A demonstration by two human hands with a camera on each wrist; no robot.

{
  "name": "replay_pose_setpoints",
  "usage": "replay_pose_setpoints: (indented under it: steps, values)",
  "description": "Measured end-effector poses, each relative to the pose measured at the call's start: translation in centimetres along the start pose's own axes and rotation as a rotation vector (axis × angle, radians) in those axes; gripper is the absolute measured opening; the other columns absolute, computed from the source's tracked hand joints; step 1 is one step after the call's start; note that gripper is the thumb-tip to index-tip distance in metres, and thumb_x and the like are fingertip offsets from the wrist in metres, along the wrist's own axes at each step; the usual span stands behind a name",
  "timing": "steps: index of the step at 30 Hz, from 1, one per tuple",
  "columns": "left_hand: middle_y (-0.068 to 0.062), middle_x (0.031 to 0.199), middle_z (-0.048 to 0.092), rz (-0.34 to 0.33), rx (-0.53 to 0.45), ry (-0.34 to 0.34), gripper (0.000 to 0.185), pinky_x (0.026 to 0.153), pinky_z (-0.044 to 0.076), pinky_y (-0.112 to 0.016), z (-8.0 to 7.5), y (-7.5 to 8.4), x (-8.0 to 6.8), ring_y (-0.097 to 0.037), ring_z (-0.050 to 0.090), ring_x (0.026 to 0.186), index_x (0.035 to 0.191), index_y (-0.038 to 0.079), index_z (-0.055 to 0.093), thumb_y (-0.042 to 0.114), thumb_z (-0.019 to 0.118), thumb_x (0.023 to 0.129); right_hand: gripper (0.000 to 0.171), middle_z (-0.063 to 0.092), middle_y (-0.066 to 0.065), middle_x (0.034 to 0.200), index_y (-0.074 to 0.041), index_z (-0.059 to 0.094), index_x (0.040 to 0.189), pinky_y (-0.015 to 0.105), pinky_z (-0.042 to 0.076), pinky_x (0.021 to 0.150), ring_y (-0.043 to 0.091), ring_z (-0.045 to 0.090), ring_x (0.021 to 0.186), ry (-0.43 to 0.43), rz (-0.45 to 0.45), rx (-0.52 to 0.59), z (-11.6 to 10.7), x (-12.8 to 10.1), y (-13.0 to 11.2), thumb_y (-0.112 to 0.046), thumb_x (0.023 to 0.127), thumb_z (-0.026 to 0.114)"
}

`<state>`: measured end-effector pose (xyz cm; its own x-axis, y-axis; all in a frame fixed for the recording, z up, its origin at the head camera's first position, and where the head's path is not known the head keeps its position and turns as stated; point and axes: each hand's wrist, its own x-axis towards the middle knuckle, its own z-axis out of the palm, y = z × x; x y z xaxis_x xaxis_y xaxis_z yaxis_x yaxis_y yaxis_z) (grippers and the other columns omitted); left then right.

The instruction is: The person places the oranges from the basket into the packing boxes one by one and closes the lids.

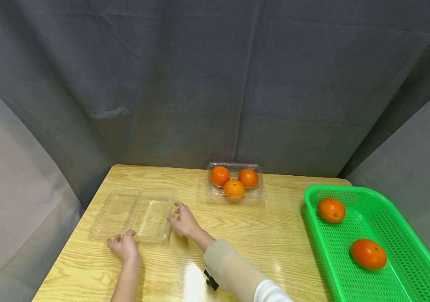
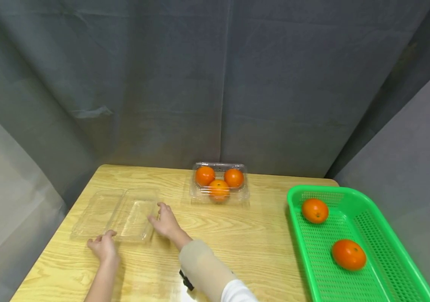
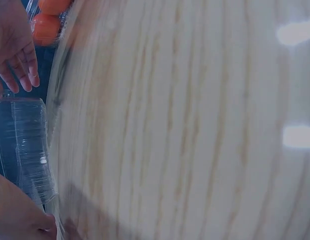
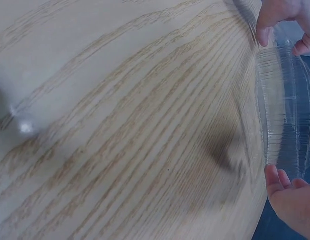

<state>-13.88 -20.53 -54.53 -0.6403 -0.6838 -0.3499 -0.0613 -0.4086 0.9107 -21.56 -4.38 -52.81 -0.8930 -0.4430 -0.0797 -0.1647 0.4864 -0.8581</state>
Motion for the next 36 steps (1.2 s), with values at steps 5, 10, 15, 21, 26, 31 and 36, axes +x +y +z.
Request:
replay_pose_setpoints:
  steps: [5,10,15,21,26,31,36]
  values:
    - [-0.012,0.142,0.007,-0.005,0.012,0.007,0.090,0.101,0.026,-0.034,0.1,0.2,-0.1,-0.028,0.015,0.130,0.140,0.009,-0.021,0.000,0.046,0.082,0.060,0.046,0.016,0.113,0.002,0.029,0.137,0.028,0.048,0.069,0.019,0.051,0.089,-0.004,0.026,0.043,0.0,-0.2,0.0,-0.025,0.090,0.055]
    - [-0.009,0.136,0.012,0.013,0.016,0.025,0.089,0.091,0.032,-0.027,0.3,0.0,0.0,-0.024,0.022,0.121,0.141,0.008,-0.017,-0.003,0.046,0.080,0.064,0.046,0.016,0.116,0.001,0.027,0.138,0.030,0.049,0.072,0.021,0.055,0.092,-0.003,0.068,0.059,0.1,-0.2,0.3,-0.022,0.087,0.058]
    - [-0.008,0.136,0.010,0.021,0.015,0.015,0.087,0.088,0.033,-0.023,0.3,0.0,0.0,-0.024,0.023,0.121,0.141,0.009,-0.017,-0.005,0.044,0.079,0.066,0.047,0.014,0.114,0.000,0.028,0.137,0.032,0.048,0.073,0.020,0.055,0.088,0.008,0.107,0.063,0.1,-0.1,0.8,-0.020,0.085,0.061]
    - [-0.008,0.138,0.008,0.020,0.010,-0.011,0.087,0.089,0.033,-0.025,0.2,0.2,-0.2,-0.028,0.020,0.127,0.141,0.011,-0.018,-0.006,0.042,0.080,0.068,0.049,0.017,0.112,0.002,0.030,0.136,0.035,0.048,0.074,0.020,0.053,0.085,0.035,0.117,0.065,0.0,-0.1,1.2,-0.021,0.082,0.064]
    - [-0.009,0.138,0.012,0.031,0.009,0.002,0.087,0.084,0.035,-0.023,0.2,0.2,-0.2,-0.025,0.023,0.123,0.142,0.011,-0.014,-0.008,0.043,0.078,0.070,0.049,0.017,0.111,0.001,0.029,0.136,0.035,0.048,0.074,0.021,0.054,0.084,0.049,0.127,0.083,-0.2,0.0,1.3,-0.021,0.081,0.066]
    - [-0.008,0.140,0.009,0.026,0.011,-0.029,0.088,0.088,0.033,-0.026,0.1,0.2,-0.1,-0.026,0.024,0.124,0.141,0.015,-0.017,-0.008,0.042,0.080,0.074,0.049,0.018,0.111,0.002,0.025,0.138,0.036,0.048,0.074,0.023,0.054,0.086,0.062,0.138,0.118,-0.3,0.0,1.3,-0.018,0.080,0.067]
    - [-0.007,0.138,0.009,0.038,0.029,-0.042,0.088,0.088,0.033,-0.026,0.1,0.0,0.0,-0.024,0.027,0.118,0.141,0.015,-0.016,-0.008,0.042,0.080,0.079,0.048,0.017,0.111,-0.001,0.018,0.141,0.032,0.048,0.070,0.019,0.054,0.079,0.083,0.150,0.155,-0.6,0.0,1.2,-0.016,0.080,0.067]
